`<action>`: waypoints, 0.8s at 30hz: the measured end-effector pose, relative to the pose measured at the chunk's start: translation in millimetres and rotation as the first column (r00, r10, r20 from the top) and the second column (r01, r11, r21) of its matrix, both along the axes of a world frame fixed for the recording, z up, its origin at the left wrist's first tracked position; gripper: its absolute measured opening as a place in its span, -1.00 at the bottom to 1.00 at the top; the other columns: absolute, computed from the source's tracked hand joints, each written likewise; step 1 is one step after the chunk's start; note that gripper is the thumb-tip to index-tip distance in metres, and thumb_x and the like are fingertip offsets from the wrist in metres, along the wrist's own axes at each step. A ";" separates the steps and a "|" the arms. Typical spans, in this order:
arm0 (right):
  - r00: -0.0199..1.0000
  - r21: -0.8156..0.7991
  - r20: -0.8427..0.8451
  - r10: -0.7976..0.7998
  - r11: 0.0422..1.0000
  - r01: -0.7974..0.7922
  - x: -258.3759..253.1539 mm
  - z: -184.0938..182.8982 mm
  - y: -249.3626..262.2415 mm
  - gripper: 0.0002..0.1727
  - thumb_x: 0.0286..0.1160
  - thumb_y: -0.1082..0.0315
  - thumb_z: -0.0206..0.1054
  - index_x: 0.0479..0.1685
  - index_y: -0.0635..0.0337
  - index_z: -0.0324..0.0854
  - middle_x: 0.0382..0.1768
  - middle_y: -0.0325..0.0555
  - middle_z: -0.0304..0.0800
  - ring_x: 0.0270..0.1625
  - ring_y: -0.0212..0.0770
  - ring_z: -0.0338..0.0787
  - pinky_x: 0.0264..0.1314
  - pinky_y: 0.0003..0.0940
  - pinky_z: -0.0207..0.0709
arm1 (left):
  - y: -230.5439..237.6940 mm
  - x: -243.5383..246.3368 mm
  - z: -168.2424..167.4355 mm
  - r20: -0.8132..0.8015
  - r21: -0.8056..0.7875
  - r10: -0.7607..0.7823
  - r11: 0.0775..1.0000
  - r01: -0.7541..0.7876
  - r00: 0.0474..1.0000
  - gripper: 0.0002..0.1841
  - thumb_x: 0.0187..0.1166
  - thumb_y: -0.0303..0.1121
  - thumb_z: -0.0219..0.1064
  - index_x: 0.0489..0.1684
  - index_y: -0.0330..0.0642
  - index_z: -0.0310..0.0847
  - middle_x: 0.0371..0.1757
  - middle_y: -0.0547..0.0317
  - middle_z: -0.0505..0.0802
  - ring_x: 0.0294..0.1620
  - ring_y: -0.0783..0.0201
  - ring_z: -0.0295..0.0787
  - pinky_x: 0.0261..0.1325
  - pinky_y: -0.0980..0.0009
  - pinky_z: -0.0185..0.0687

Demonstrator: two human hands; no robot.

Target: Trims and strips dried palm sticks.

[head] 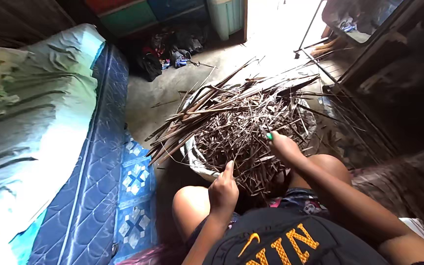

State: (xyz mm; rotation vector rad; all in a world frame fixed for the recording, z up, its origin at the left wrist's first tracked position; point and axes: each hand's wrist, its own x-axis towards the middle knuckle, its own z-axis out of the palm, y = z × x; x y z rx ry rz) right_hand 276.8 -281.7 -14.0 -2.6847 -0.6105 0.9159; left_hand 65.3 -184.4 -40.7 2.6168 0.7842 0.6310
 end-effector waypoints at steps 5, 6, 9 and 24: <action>0.998 0.396 -0.033 0.052 0.918 -0.035 -14.1 -6.3 -16.4 -0.59 0.87 0.12 0.06 0.24 0.34 0.53 -0.13 0.26 0.73 -0.03 0.22 0.77 0.06 0.22 0.56 | 7.4 -19.0 1.0 0.283 -0.741 0.180 0.665 0.095 0.942 -0.64 0.77 -0.47 0.02 0.32 -0.44 0.64 -0.58 0.34 0.69 -0.71 0.59 0.50 -0.61 0.66 0.48; 0.991 0.483 -0.081 0.104 0.874 -0.052 -24.1 -11.5 -17.1 -0.62 0.82 0.16 0.11 0.19 0.35 0.56 -0.18 0.20 0.73 -0.11 0.14 0.76 0.01 0.15 0.57 | 7.3 -19.6 3.1 0.298 -0.859 0.241 0.490 0.149 0.924 -0.64 0.79 -0.48 -0.03 0.35 -0.45 0.58 -0.57 0.35 0.68 -0.67 0.57 0.55 -0.57 0.66 0.52; 0.910 0.678 -0.267 0.316 0.733 -0.056 -61.3 -20.4 -14.4 -0.66 0.68 0.26 0.24 0.23 0.33 0.61 -0.06 0.07 0.80 -0.09 -0.14 0.77 0.06 -0.11 0.63 | 7.1 -15.9 9.4 0.287 -0.958 0.359 0.084 0.275 0.888 -0.64 0.82 -0.47 -0.11 0.38 -0.34 0.53 -0.20 0.24 0.81 -0.23 0.42 0.75 -0.12 0.51 0.69; 0.751 0.741 -0.570 0.334 0.604 0.294 -89.5 -28.5 1.2 -0.82 0.54 0.38 0.42 0.01 0.21 0.64 -0.15 -0.27 0.74 -0.20 -0.53 0.68 -0.11 -0.58 0.58 | 1.3 15.0 25.6 0.105 -0.887 0.595 -0.306 0.345 0.797 -0.69 0.84 -0.45 -0.02 0.37 -0.01 0.55 -0.01 0.16 0.92 -0.04 0.23 0.91 0.02 0.29 0.82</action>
